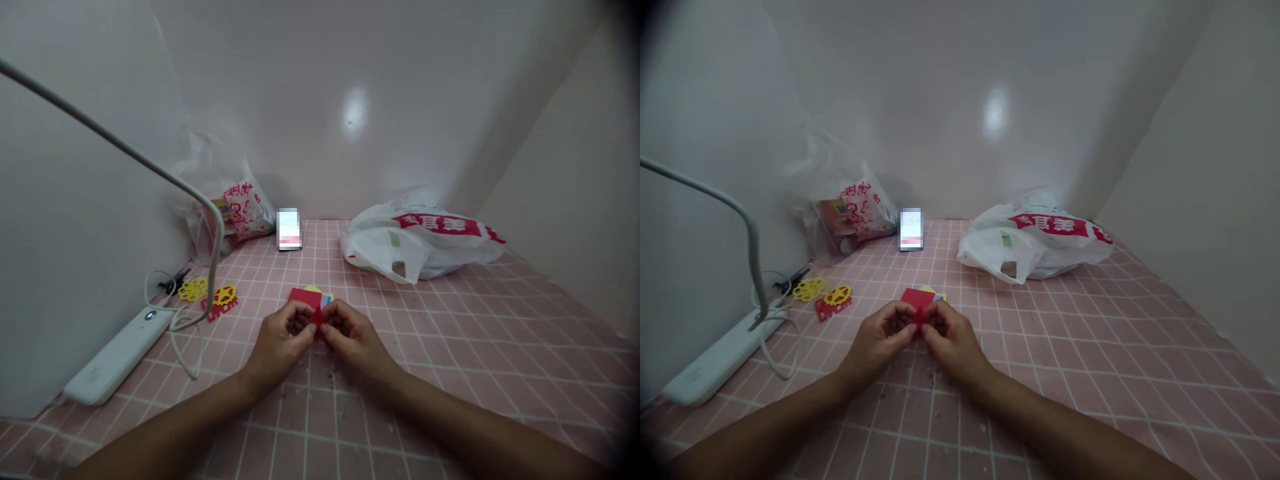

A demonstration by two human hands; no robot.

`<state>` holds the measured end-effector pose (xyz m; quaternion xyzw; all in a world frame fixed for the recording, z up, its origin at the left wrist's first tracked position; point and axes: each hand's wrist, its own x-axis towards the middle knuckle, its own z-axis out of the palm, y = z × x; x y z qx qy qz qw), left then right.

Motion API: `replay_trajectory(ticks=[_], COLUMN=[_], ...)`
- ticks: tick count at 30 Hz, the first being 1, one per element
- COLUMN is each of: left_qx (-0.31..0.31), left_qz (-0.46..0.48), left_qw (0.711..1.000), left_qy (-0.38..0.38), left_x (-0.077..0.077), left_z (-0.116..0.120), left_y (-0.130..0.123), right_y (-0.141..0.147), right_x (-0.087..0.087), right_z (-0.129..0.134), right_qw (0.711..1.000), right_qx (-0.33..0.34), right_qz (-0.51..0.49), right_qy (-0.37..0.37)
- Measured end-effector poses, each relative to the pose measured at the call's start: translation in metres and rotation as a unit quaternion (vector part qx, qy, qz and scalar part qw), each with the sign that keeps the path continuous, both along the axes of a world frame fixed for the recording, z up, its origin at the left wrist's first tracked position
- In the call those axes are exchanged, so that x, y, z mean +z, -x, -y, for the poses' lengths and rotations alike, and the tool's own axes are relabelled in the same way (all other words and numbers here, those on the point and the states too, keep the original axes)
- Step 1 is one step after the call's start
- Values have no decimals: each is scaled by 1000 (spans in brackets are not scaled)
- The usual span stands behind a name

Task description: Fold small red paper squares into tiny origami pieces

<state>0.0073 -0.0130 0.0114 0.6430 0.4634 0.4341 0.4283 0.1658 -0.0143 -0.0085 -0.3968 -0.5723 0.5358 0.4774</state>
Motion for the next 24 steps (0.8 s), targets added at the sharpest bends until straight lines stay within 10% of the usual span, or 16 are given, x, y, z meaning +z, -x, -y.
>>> replay_trajectory(ticks=[13,24], left_qx=[3,-1], left_qz=[-21,-81], left_qw=[999,927], left_qy=[-35,-365], left_x=[1,9], left_z=[2,12], left_y=[0,7], right_y=[-1,-3], right_x=[2,18], right_z=[2,15], right_qw=[1000,945], right_qx=[5,-70], right_qz=[4,101], right_qy=[-29,-302])
